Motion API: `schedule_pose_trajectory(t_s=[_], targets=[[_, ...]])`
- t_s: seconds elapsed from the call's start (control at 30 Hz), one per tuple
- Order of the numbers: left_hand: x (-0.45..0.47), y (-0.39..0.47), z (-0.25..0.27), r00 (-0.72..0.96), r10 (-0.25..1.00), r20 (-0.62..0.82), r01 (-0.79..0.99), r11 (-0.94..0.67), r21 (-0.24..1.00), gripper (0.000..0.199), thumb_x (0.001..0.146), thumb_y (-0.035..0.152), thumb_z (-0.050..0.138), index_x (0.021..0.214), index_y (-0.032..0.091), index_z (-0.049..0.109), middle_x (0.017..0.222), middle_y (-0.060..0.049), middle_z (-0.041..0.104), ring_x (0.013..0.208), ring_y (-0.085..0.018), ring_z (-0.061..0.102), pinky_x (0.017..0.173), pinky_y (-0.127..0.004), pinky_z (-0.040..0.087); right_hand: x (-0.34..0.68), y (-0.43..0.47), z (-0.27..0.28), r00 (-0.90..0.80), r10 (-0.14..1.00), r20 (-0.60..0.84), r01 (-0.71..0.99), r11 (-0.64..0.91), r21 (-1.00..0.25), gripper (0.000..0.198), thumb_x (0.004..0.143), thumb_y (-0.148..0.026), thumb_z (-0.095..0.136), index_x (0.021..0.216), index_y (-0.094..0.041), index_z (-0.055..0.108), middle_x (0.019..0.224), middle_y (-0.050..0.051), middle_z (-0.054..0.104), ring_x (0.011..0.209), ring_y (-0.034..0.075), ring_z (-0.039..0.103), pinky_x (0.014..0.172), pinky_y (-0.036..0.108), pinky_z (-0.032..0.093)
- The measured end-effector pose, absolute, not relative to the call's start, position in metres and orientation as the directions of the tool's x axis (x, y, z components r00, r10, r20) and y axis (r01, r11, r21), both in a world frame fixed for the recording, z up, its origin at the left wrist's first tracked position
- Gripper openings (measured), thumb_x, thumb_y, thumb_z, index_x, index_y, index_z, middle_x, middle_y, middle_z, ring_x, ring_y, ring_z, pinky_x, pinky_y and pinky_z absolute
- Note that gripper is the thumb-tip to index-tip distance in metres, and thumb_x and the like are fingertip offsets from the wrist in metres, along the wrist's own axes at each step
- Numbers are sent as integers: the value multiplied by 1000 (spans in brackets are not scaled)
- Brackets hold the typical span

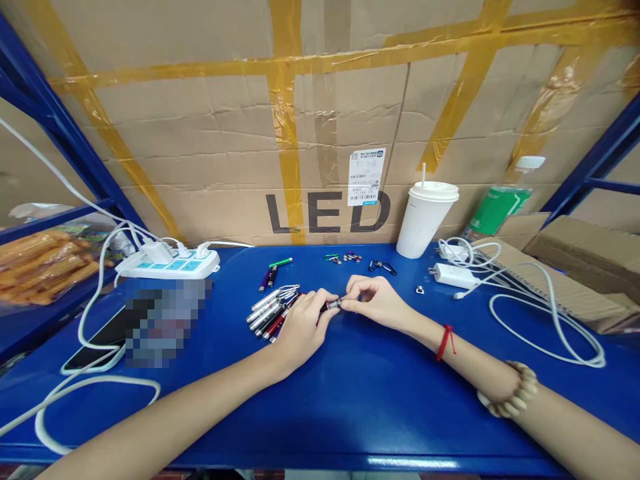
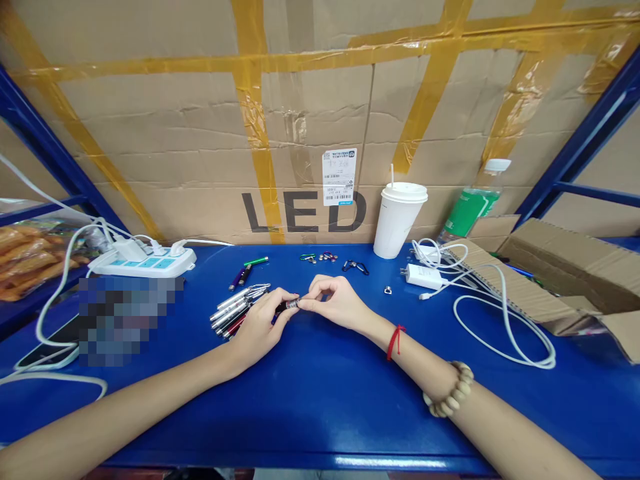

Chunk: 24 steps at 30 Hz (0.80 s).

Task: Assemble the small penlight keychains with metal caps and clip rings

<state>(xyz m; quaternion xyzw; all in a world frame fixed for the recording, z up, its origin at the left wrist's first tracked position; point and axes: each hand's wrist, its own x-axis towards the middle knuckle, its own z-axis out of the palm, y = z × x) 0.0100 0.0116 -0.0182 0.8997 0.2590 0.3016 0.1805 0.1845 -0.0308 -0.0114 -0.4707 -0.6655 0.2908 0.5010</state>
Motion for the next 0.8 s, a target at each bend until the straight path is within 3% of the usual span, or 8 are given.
schedule_pose_trajectory(t_s=[0.3, 0.57, 0.8], targets=[[9, 9, -14, 721, 533, 443, 318, -822, 472, 28, 88, 30, 31, 108, 28, 50, 107, 3, 61, 94, -10, 55, 86, -26, 40, 182, -31, -8, -38, 953, 301, 249, 301, -921, 29, 61, -32, 73, 53, -11, 55, 64, 0, 50, 56, 7, 47, 53, 20, 38], [12, 11, -14, 706, 594, 385, 368, -773, 517, 28, 88, 31, 29, 101, 24, 53, 102, 2, 62, 92, -12, 54, 85, -28, 40, 182, -29, -12, 4, 936, 351, 322, 331, -887, 33, 62, -34, 73, 52, -12, 51, 62, 0, 48, 55, 7, 45, 52, 20, 38], [14, 11, -13, 669, 658, 347, 370, -699, 612, 28, 88, 33, 31, 102, 23, 53, 107, 0, 60, 98, -12, 54, 90, -27, 40, 180, -31, -13, 52, 911, 410, 397, 358, -845, 22, 67, -30, 70, 76, -13, 61, 67, 0, 54, 50, 6, 47, 46, 19, 39]])
